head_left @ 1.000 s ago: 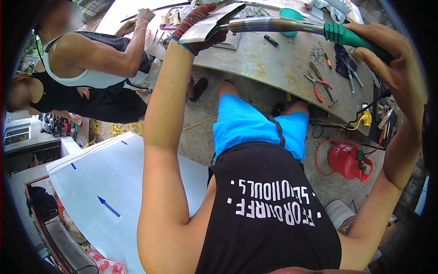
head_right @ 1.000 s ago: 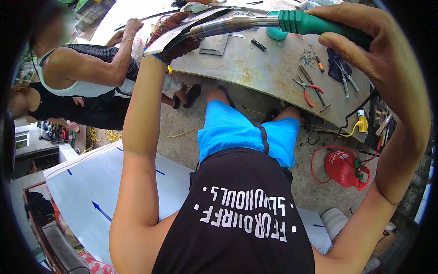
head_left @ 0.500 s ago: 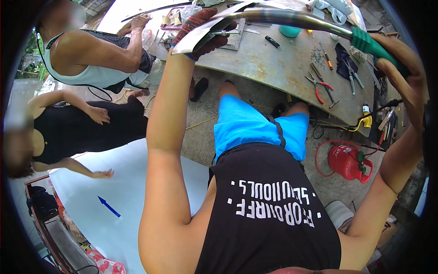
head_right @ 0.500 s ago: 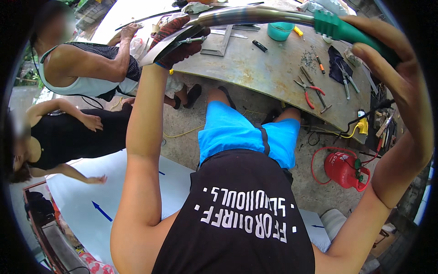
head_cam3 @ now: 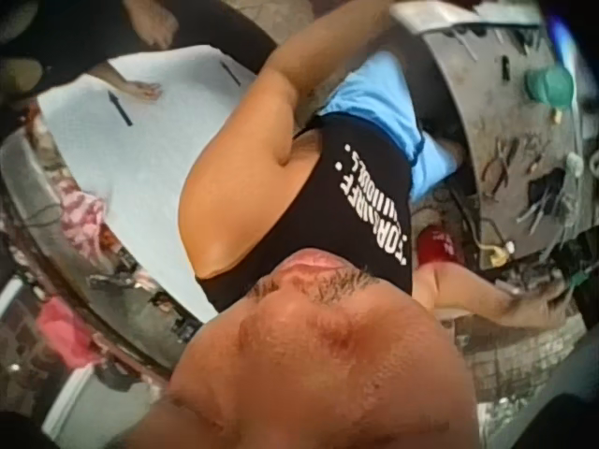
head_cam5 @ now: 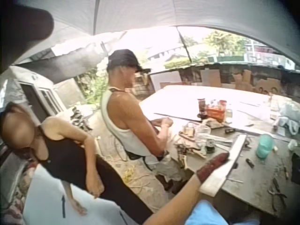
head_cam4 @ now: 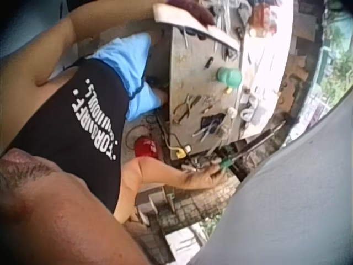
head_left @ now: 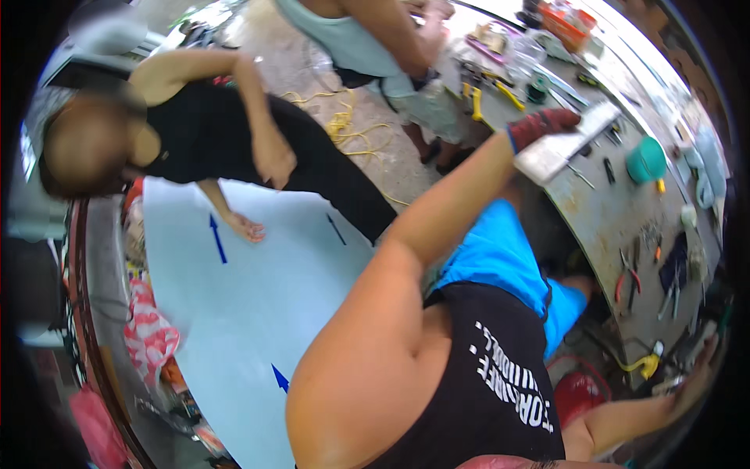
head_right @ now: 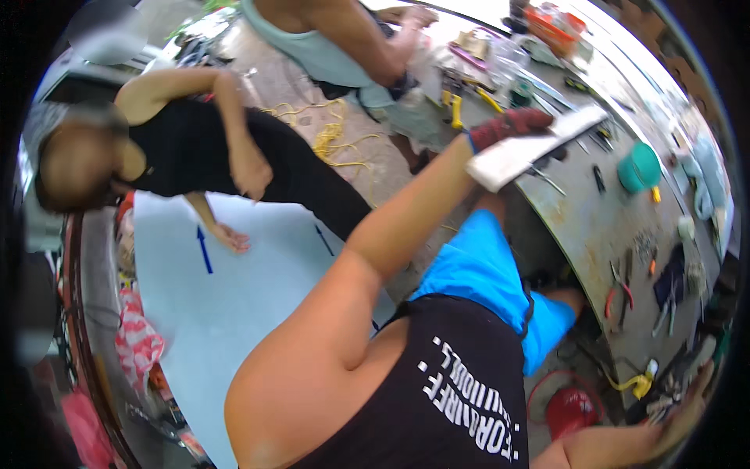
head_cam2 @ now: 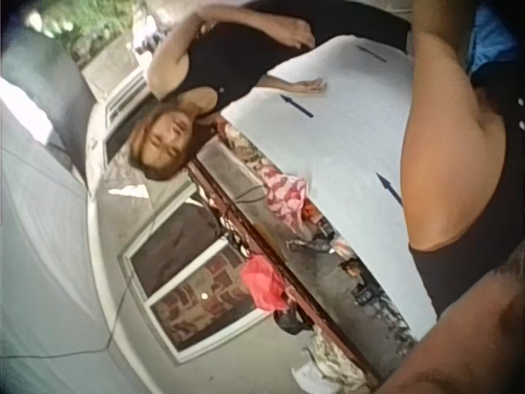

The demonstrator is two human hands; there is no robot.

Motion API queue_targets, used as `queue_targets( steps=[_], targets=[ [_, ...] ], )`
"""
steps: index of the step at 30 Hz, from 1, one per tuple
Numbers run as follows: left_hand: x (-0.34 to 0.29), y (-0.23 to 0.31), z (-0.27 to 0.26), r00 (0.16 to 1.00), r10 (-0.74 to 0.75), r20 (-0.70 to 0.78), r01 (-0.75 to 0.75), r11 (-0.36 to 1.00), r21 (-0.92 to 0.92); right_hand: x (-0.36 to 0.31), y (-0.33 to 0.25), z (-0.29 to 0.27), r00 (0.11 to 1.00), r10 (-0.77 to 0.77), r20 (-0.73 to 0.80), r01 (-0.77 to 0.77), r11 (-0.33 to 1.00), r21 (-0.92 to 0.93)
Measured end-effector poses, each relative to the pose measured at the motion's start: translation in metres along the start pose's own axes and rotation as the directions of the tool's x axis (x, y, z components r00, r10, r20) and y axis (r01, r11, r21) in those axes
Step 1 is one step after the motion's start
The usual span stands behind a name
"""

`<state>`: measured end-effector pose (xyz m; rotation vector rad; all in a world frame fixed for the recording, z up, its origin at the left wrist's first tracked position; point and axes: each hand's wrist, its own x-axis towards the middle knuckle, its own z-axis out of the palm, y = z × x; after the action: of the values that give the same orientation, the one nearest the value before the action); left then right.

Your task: Assembling a 3D metal channel letter by bending metal strips and soldering them together on a workbench.

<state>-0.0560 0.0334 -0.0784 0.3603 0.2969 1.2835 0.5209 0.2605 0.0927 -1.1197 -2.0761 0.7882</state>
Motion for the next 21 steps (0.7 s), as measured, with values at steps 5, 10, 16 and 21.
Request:
queue_targets(
  steps=[5, 10, 16, 21],
  targets=[
    [-0.019, -0.013, 0.012, 0.995, 0.076, 0.072, -0.078, 0.997, 0.018, -0.012, 0.025, 0.043, 0.923, 0.270, -0.275, -0.198, 0.944, 0.264],
    [-0.031, -0.019, 0.044, 0.973, 0.164, -0.163, -0.092, 0.920, 0.380, -0.024, 0.025, 0.075, 0.892, 0.254, -0.375, -0.216, 0.966, 0.142],
    [-0.025, -0.029, 0.070, 0.903, 0.113, -0.414, 0.023, 0.951, 0.310, -0.009, 0.089, 0.095, 0.801, 0.165, -0.576, -0.166, 0.985, 0.052],
    [-0.017, -0.033, 0.085, 0.947, 0.031, -0.321, 0.033, 0.981, 0.190, 0.012, 0.161, 0.106, 0.752, 0.169, -0.638, -0.340, 0.928, -0.155]
  ],
)
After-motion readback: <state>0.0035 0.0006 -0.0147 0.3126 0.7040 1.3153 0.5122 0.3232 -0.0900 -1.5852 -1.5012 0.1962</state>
